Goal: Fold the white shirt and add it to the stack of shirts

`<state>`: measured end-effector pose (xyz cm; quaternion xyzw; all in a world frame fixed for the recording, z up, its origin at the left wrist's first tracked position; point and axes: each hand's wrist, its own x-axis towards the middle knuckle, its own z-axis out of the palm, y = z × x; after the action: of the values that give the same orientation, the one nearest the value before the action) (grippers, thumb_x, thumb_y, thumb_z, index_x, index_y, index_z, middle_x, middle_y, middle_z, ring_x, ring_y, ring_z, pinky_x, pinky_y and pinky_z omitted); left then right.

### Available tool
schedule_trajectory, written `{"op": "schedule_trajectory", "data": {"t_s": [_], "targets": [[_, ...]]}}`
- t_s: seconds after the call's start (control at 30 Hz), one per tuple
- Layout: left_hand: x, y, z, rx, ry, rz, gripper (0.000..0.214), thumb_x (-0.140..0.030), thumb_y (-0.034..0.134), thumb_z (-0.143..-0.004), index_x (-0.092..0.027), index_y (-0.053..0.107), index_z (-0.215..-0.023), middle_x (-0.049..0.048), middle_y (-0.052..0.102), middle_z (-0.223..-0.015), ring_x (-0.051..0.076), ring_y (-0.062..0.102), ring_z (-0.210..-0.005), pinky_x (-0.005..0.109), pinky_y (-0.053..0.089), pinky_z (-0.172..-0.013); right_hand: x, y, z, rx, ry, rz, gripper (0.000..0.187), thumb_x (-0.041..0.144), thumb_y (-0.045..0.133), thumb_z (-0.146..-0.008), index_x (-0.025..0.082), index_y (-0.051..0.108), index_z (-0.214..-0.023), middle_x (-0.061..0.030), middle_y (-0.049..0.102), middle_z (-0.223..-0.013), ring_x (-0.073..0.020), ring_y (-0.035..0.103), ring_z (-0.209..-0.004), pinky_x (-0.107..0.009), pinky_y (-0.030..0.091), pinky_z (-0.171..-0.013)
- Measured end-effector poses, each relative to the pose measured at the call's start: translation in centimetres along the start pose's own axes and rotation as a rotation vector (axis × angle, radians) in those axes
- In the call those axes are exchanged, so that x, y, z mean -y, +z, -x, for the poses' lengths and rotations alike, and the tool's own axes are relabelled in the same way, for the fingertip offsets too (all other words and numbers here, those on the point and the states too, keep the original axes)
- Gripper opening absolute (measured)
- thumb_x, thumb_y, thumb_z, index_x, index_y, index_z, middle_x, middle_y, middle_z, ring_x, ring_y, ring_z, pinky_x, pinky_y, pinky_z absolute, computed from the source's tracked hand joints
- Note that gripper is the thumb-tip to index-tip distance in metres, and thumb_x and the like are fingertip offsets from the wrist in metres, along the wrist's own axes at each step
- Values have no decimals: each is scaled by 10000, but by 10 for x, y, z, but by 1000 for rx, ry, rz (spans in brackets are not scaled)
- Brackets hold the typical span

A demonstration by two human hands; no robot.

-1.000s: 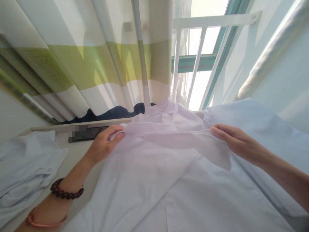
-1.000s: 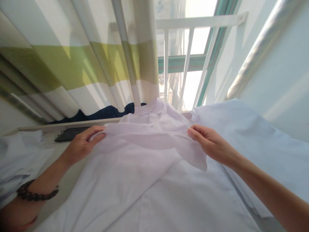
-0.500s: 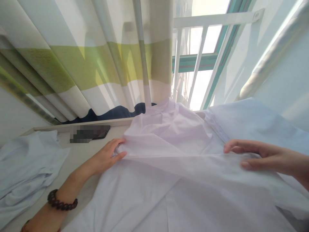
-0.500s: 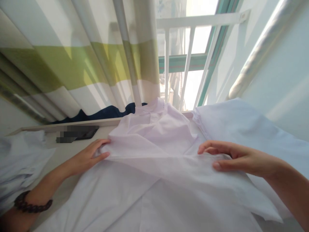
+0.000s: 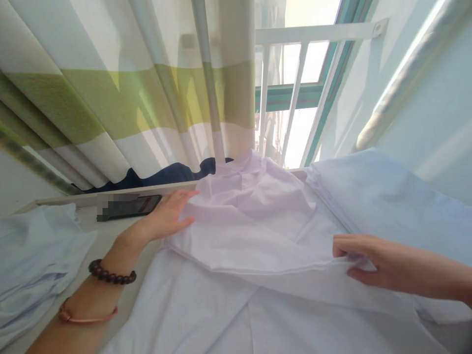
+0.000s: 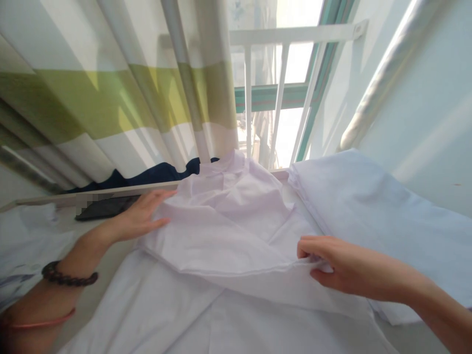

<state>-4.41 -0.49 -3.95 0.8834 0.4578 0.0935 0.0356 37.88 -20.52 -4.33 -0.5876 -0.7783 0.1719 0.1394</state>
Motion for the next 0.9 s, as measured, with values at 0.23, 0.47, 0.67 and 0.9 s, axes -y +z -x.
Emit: {"op": "schedule_trajectory", "data": {"t_s": [0.23,0.47,0.67,0.9], "targets": [[-22,18,-24,260,159,51,527,-472,445,-914,-233,487,-1382,64,502,-1433,295,340,-1386,496,250,-1131,23,-17,15,61,-163,65,154,184,503,-856,250,545,-723,-20,596,-803,-192,569,-780,-302,460,-672],[-8,58,-30,299,-51,-61,735,-624,331,-895,-242,237,-1515,46,182,-1584,327,131,-1458,512,133,-1161,28,-4,27,543,179,-88,197,439,644,-805,256,671,-873,-9,681,-867,-209,629,-795,-320,481,-698],[-4,58,-46,267,-123,-66,711,-636,310,-912,-243,276,-1503,62,215,-1577,369,166,-1442,589,118,-1122,39,28,-40,52,-29,24,368,442,397,-963,195,608,-1136,-100,643,-1126,-225,607,-1003,-382,480,-875],[2,48,-21,22,35,-153,531,-449,358,-969,-176,418,-1421,100,388,-1507,304,313,-1397,550,156,-1133,27,85,-67,30,-137,169,581,527,297,-976,264,318,-1493,-70,207,-1586,-272,157,-1457,-498,172,-1176]]}}
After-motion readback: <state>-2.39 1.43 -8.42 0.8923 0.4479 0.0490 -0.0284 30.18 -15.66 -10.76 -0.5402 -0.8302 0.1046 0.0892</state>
